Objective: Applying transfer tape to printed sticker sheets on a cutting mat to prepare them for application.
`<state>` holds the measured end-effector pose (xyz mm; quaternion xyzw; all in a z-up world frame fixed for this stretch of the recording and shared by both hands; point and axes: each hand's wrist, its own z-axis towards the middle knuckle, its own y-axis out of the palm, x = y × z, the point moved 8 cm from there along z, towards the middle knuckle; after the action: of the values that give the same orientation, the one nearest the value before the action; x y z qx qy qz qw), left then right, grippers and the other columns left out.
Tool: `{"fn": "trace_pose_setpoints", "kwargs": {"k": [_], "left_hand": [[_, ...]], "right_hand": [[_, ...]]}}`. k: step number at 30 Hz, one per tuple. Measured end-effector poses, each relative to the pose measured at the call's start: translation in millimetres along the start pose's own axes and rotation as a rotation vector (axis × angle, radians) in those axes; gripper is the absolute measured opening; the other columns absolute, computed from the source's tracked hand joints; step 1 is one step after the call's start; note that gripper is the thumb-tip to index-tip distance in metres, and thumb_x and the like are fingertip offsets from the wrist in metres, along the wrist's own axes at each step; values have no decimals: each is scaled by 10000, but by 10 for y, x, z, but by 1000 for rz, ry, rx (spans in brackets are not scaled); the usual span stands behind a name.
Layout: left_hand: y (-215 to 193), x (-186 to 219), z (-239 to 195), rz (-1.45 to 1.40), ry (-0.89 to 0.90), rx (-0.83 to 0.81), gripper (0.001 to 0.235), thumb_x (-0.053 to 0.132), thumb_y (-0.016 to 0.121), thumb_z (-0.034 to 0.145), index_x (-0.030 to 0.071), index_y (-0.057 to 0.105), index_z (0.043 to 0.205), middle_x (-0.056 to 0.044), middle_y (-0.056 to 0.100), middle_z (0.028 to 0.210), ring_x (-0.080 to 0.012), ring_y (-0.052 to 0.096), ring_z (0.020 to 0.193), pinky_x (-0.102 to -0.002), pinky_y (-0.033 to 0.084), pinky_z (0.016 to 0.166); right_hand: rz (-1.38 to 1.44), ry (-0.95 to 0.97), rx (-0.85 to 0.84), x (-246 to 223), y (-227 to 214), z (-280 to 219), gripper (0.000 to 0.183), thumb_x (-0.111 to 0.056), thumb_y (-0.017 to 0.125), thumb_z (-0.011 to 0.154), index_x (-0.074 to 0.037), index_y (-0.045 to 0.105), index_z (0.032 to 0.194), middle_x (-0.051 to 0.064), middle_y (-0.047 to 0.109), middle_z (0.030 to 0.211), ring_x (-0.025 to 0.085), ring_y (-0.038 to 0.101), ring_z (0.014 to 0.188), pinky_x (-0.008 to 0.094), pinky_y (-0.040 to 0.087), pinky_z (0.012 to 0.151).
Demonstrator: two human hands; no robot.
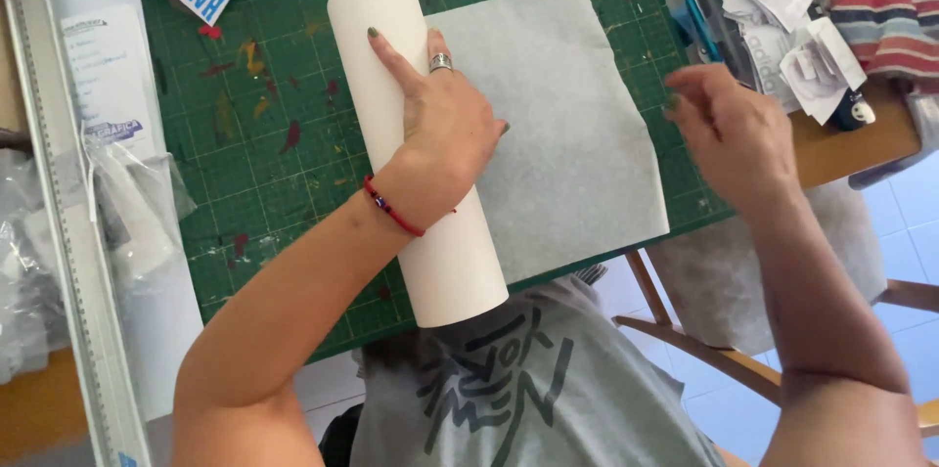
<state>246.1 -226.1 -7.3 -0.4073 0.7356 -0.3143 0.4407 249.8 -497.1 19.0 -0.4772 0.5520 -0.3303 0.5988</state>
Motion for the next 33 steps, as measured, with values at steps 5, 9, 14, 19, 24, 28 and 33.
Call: {"fn": "trace_pose_setpoints", "kwargs": {"k": [5, 9, 14, 19, 24, 28, 33], "left_hand": [[1, 43, 46, -5, -23, -54, 607, 589, 351, 1196, 268, 840, 1031, -138, 792, 1050, -513, 216, 1687, -974, 79, 1063], [-10, 22, -27, 2, -6, -20, 657, 582, 343, 1212, 230, 863, 1021, -111, 778, 1034, -468, 227, 1744, -962, 90, 1074], [-105, 57, -82, 49, 1, 18, 709, 593, 383, 1215, 190, 842, 854, -101, 747, 888, -495, 287, 1748, -960, 100, 1077], [-32, 144, -41, 117, 37, 28, 718, 539, 369, 1251, 182, 815, 815, -85, 728, 777, -493, 548, 1597, -980, 108, 1054], [3, 144, -14, 126, 23, 69, 734, 576, 374, 1245, 175, 849, 855, -118, 749, 814, -512, 449, 1691, -979, 106, 1040], [27, 137, 62, 51, -16, -1, 677, 597, 366, 1214, 210, 881, 1005, -123, 792, 978, -464, 307, 1756, -957, 45, 1063], [-4, 155, 18, 131, 12, 16, 756, 584, 334, 1247, 191, 848, 857, -135, 790, 862, -496, 396, 1733, -971, 98, 1042]], "right_hand": [[414, -373, 95, -728, 346, 52, 617, -208, 523, 1155, 23, 273, 1669, 306, 362, 1705, 443, 388, 1574, 568, 332, 1283], [-75, -256, -62, -228, 717, 73, 774, -478, 334, 1147, 35, 180, 1706, 237, 106, 1797, 370, 55, 1667, 532, 84, 1345], [-173, -269, 339, 296, 61, -403, 471, -217, 491, 1231, 76, 481, 1599, 309, 501, 1638, 499, 448, 1511, 677, 485, 1109], [-454, -808, 338, -60, 315, -923, 701, -759, 546, 1021, -149, 710, 1324, 71, 685, 1245, 264, 702, 1099, 403, 473, 878], [-589, -896, 387, 130, 259, -967, 669, -753, 545, 1045, -161, 710, 1310, 65, 694, 1192, 220, 680, 1041, 364, 507, 847], [-670, -993, 322, 141, 240, -1065, 322, -424, 735, 1083, -194, 675, 1300, 58, 651, 1200, 211, 657, 1035, 340, 516, 763], [-720, -949, 313, 126, 239, -1085, 247, -76, 798, 1054, -185, 653, 1222, 59, 626, 1170, 199, 648, 1004, 322, 511, 733]]}}
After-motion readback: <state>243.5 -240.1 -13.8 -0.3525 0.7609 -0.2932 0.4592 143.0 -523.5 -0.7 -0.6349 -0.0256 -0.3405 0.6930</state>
